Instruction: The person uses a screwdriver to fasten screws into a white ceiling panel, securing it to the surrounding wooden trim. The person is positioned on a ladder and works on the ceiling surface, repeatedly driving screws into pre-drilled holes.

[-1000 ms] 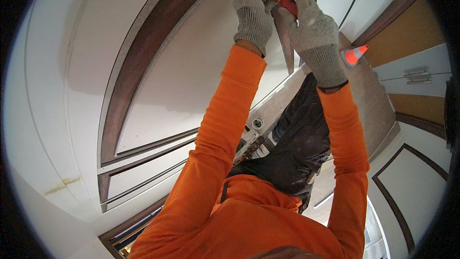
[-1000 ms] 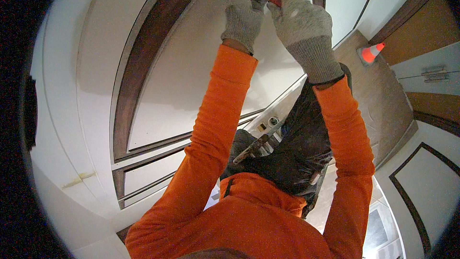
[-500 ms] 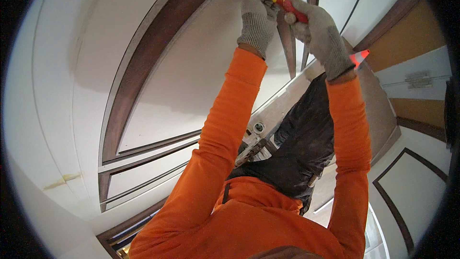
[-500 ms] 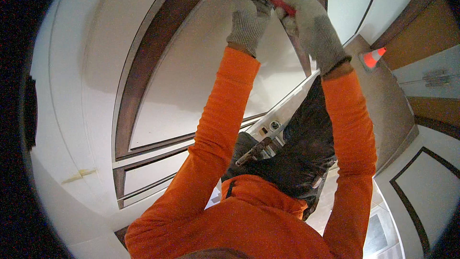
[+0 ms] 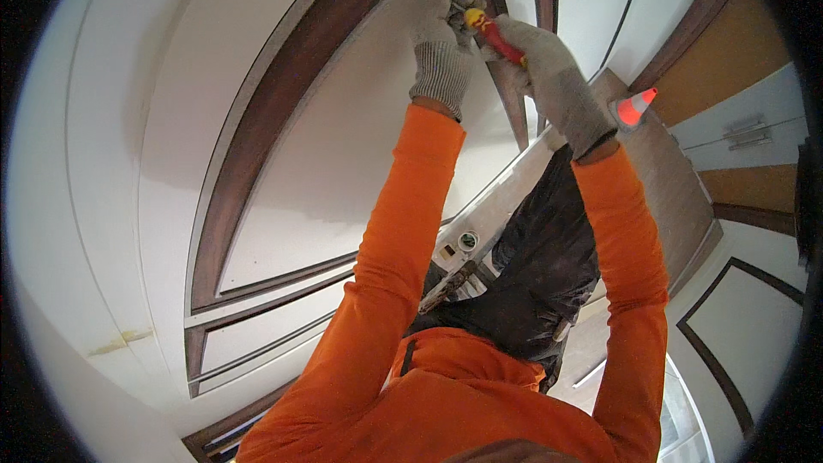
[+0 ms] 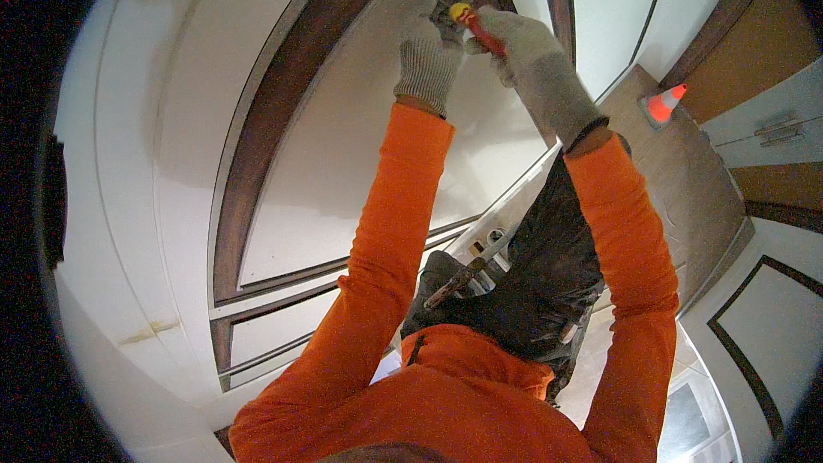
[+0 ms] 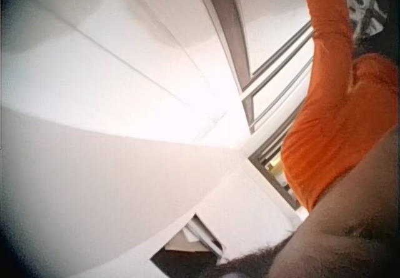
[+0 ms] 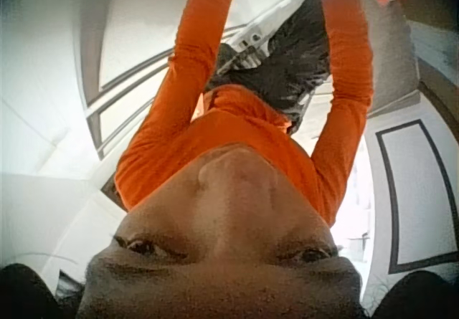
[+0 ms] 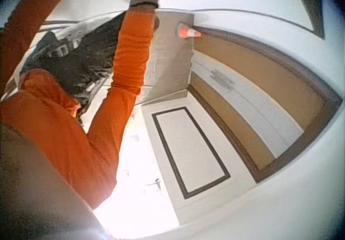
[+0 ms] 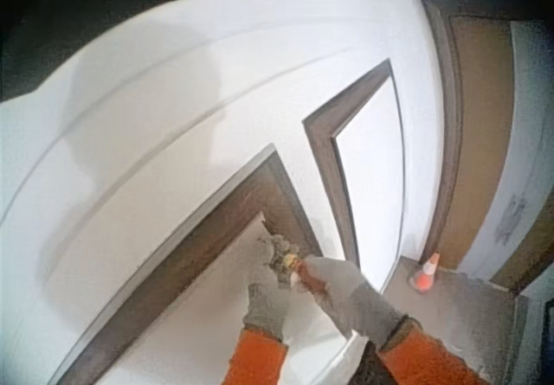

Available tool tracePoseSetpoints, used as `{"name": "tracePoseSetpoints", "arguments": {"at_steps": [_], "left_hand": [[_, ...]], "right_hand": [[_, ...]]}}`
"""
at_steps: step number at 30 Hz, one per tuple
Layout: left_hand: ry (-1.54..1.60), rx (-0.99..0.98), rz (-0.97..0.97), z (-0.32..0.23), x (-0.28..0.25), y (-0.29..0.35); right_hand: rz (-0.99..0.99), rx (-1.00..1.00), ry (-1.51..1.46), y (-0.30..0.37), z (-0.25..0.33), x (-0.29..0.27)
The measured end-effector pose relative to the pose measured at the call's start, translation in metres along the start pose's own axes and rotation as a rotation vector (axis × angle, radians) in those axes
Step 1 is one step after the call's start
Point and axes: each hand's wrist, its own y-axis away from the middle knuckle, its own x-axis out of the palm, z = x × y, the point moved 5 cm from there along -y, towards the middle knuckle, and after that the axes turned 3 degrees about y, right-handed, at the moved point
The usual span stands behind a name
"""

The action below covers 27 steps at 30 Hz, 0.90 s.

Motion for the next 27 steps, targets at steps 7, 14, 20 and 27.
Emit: {"name": "tracePoseSetpoints", "arguments": {"at_steps": [7,14,20,27], "left_hand": [[0.065,-0.044,-0.049,-0.002,0.017,0.009],[-0.082,-0.030,-0.039,-0.002,-0.006,0.000],[0.064,-0.065,0.034,-0.005,0.009,0.009],[-0.070,-0.088,-0.064,-0.009,0.010,0.011]], "right_hand": [[-0.288,-0.396,0.921,0.004,0.031,0.014],[-0.241,-0.561,1.038,0.014,0.021,0.010],[-0.223,-0.477,1.222,0.022,0.032,0.026],[-0.189,-0.594,0.888,0.015,0.029,0.002]]}}
